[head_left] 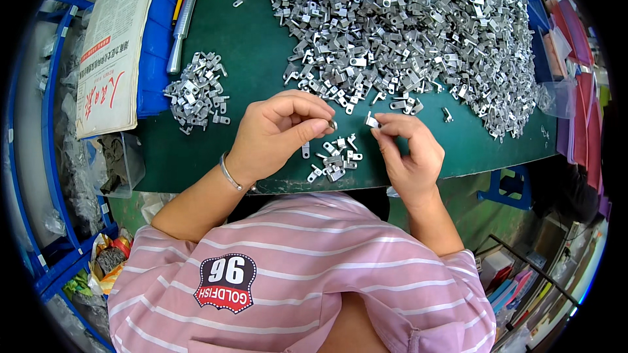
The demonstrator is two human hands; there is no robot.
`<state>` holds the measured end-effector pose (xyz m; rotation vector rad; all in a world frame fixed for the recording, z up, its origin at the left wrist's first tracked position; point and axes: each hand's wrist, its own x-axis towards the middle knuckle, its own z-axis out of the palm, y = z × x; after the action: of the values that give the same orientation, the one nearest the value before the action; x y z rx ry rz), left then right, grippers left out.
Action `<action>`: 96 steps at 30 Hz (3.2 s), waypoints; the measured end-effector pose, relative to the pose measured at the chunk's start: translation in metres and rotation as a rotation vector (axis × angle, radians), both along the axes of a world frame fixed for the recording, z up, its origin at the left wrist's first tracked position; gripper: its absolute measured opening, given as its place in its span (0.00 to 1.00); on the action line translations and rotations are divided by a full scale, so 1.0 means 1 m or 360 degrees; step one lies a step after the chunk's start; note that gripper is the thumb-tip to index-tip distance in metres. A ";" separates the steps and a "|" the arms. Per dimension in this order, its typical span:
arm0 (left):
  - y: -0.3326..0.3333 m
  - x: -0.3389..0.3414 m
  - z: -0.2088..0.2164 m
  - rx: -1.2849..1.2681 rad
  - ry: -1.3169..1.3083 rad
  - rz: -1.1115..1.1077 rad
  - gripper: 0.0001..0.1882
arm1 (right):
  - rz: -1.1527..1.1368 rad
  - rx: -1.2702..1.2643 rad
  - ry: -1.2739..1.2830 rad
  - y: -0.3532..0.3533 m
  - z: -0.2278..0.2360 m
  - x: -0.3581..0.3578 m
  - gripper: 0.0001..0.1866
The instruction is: The person picks up small metal components from a large pile on a green table and sorts them into smaller groups.
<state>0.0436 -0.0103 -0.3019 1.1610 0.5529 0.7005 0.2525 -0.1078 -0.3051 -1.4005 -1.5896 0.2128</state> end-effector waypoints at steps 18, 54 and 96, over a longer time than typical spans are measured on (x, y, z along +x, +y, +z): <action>-0.002 0.005 -0.009 -0.0200 -0.0182 0.0019 0.14 | -0.0416 -0.0365 -0.0468 0.019 -0.003 0.004 0.06; 0.037 -0.083 0.019 0.1834 0.1395 0.1141 0.07 | -0.0287 -0.0637 -0.0451 0.032 0.012 -0.022 0.09; 0.005 0.011 0.005 -0.0598 -0.0036 -0.0124 0.08 | -0.0207 -0.0232 -0.0903 0.013 0.007 0.036 0.13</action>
<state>0.0547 -0.0054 -0.2968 0.8178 0.5879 0.5148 0.2888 -0.0943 -0.2979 -1.7758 -1.9551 -0.1677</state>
